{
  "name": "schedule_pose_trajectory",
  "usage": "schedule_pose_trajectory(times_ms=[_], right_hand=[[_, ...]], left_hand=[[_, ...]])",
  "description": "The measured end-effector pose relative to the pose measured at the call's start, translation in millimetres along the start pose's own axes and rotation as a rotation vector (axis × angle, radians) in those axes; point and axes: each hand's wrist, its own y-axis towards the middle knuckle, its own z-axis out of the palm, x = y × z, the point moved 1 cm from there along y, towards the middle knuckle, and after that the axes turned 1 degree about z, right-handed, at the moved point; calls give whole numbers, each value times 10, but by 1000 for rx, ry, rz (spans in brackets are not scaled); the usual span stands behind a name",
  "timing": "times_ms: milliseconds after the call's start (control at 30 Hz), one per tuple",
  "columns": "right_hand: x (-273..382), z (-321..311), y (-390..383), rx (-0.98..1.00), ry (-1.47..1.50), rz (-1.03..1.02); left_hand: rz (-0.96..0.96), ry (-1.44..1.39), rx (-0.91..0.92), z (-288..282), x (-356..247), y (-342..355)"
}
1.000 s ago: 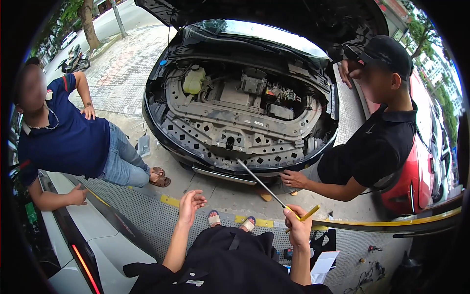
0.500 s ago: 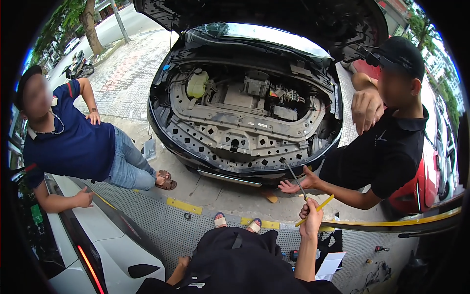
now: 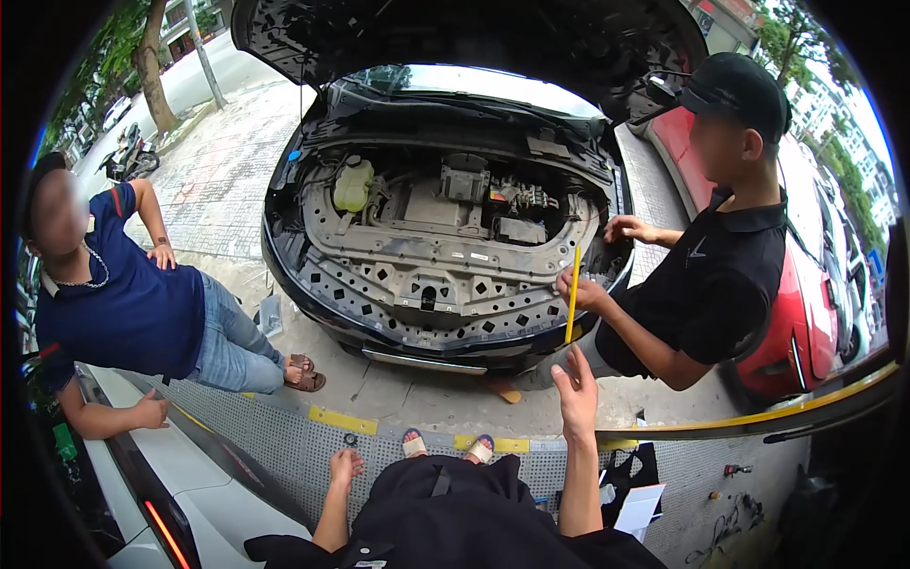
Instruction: Working on the engine wiring harness and connections of a vehicle.
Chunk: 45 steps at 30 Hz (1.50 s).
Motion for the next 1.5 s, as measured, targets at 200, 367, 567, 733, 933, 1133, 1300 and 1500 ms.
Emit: schedule_pose_trajectory(times_ms=[200,367,567,733,933,1133,1300,1500], right_hand=[[-710,0,-82,219,-231,59],[-3049,-697,-961,186,-998,326],[-2858,-1187,-2164,-170,-595,1057],[-2917,-1216,-2203,-83,-405,1096],[-3036,-895,-1454,-27,-75,962],[-2882,-682,-958,75,-95,827],[-2999,-783,-1097,81,-148,896],[-3118,-1020,-1591,78,-185,1019]], left_hand=[[-162,130,-20,-177,360,-123],[-257,217,-50,-204,470,-301],[-259,121,-74,-348,538,-430],[-249,67,-114,-339,585,-295],[-199,60,-67,-17,296,-169],[-122,25,-40,25,136,-79],[-137,17,-49,-58,236,-136],[-236,54,-90,-250,607,-263]])
